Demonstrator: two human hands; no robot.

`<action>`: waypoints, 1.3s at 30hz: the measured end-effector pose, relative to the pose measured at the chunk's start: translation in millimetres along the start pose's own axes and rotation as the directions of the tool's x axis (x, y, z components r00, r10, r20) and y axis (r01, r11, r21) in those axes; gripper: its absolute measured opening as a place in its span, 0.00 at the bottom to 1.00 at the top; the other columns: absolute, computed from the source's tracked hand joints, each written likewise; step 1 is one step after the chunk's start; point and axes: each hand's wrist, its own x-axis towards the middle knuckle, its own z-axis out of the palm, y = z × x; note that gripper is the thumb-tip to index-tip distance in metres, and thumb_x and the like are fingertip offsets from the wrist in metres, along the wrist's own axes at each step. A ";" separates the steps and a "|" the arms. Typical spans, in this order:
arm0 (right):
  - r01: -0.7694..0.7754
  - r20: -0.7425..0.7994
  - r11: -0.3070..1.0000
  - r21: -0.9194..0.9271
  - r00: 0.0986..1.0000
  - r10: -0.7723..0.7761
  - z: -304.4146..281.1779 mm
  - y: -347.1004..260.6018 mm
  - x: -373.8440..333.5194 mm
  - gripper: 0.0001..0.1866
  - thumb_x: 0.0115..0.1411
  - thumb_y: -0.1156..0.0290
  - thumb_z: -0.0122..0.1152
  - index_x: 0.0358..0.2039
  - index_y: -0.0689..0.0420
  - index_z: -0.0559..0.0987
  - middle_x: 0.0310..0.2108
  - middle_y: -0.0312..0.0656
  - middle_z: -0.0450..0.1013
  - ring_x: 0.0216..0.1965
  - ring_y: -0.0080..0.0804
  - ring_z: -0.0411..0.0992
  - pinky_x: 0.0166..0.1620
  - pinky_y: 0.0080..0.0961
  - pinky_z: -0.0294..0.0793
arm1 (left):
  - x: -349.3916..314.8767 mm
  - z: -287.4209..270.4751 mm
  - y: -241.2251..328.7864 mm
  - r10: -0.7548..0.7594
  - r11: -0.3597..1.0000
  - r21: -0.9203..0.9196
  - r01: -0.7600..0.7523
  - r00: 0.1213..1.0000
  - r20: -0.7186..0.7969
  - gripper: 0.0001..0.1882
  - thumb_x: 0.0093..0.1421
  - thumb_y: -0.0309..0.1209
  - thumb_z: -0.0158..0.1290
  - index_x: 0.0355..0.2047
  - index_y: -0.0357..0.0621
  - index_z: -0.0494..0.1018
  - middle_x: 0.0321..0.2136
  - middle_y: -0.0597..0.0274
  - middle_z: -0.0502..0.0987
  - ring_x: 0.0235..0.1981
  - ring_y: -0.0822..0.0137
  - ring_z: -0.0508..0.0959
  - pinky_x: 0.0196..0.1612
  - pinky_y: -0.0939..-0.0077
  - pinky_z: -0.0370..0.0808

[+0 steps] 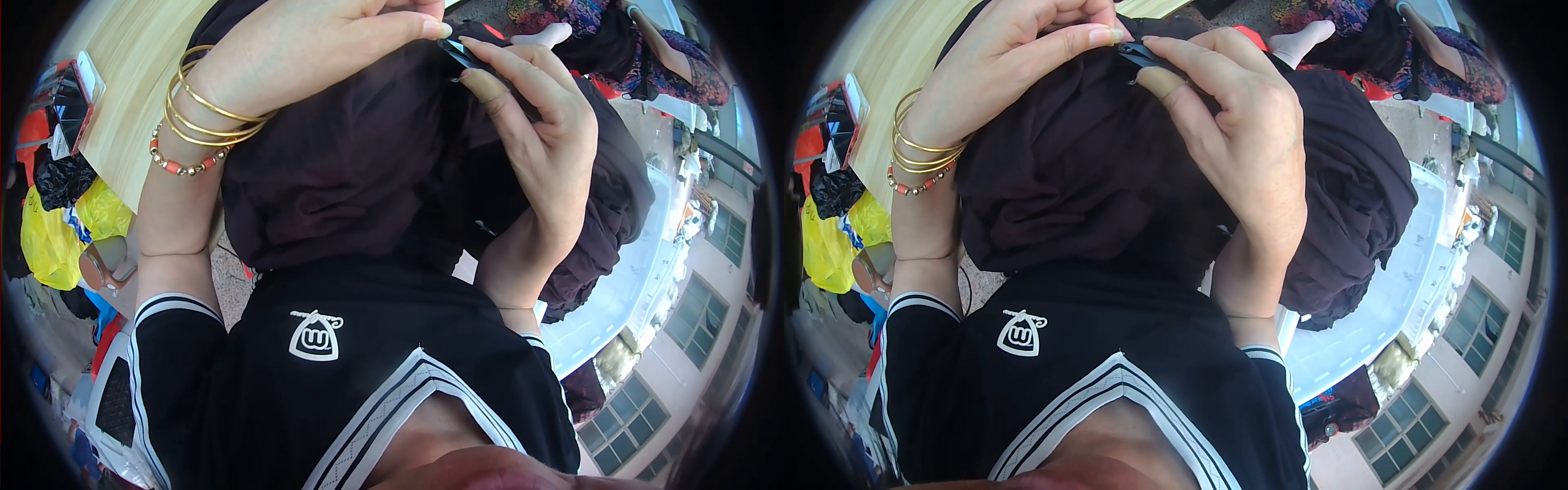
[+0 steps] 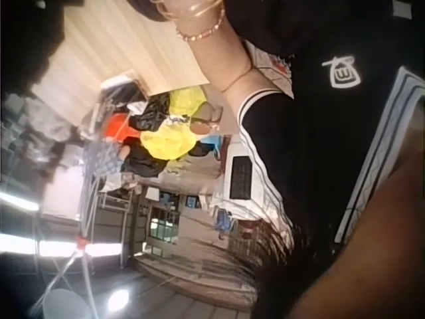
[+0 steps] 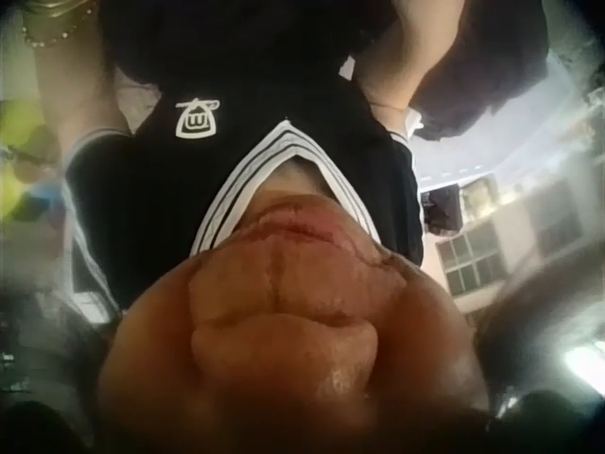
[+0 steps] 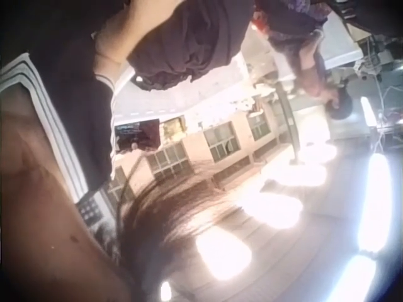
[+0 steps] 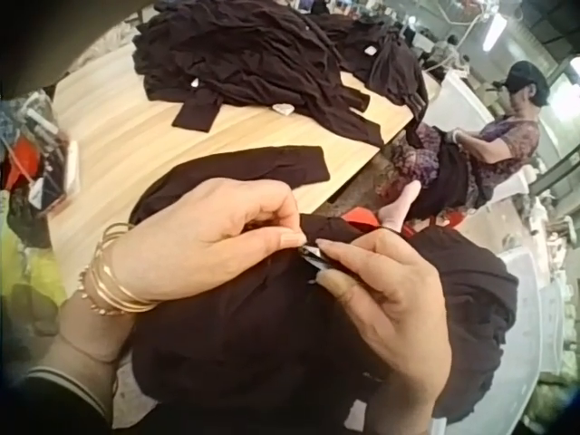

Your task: Trimming loose threads from garments using a small snipping tool.

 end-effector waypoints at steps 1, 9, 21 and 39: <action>0.008 -0.012 1.000 0.001 1.000 -0.008 0.1 0.7 0.3 0.12 0.51 0.72 0.69 0.38 0.60 0.82 0.29 0.42 0.74 0.28 0.36 0.75 0.31 0.25 0.72 | -0.2 0.1 0.3 -0.001 1.000 -0.008 0.001 1.000 -0.003 0.08 0.62 0.27 0.52 0.31 0.34 0.70 0.20 0.57 0.71 0.22 0.71 0.68 0.28 0.75 0.67; 0.000 -0.031 0.998 -0.059 1.000 -0.002 6.6 -0.2 1.6 0.12 0.51 0.72 0.68 0.37 0.59 0.83 0.28 0.41 0.74 0.28 0.36 0.75 0.31 0.25 0.72 | -0.3 0.3 -1.8 0.014 1.000 0.027 -0.014 1.000 0.008 0.08 0.61 0.27 0.52 0.30 0.34 0.70 0.19 0.56 0.71 0.21 0.70 0.68 0.27 0.75 0.67; -0.070 -0.019 0.984 0.163 0.997 0.074 6.5 25.8 2.2 0.18 0.47 0.79 0.68 0.41 0.57 0.80 0.31 0.40 0.74 0.31 0.31 0.73 0.35 0.22 0.72 | 2.7 7.6 -16.0 -0.018 0.979 -0.202 0.001 0.996 -0.082 0.07 0.65 0.28 0.50 0.34 0.36 0.68 0.25 0.63 0.76 0.26 0.76 0.73 0.33 0.81 0.71; 0.367 -0.359 0.551 0.749 0.924 -0.128 42.9 35.9 46.6 0.03 0.55 0.79 0.62 0.31 0.60 0.79 0.21 0.26 0.71 0.27 0.12 0.67 0.68 0.40 0.41 | 7.4 19.1 -6.0 0.120 0.962 0.270 -0.047 0.958 -0.260 0.20 0.50 0.34 0.65 0.35 0.36 0.67 0.29 0.50 0.72 0.31 0.52 0.75 0.34 0.64 0.74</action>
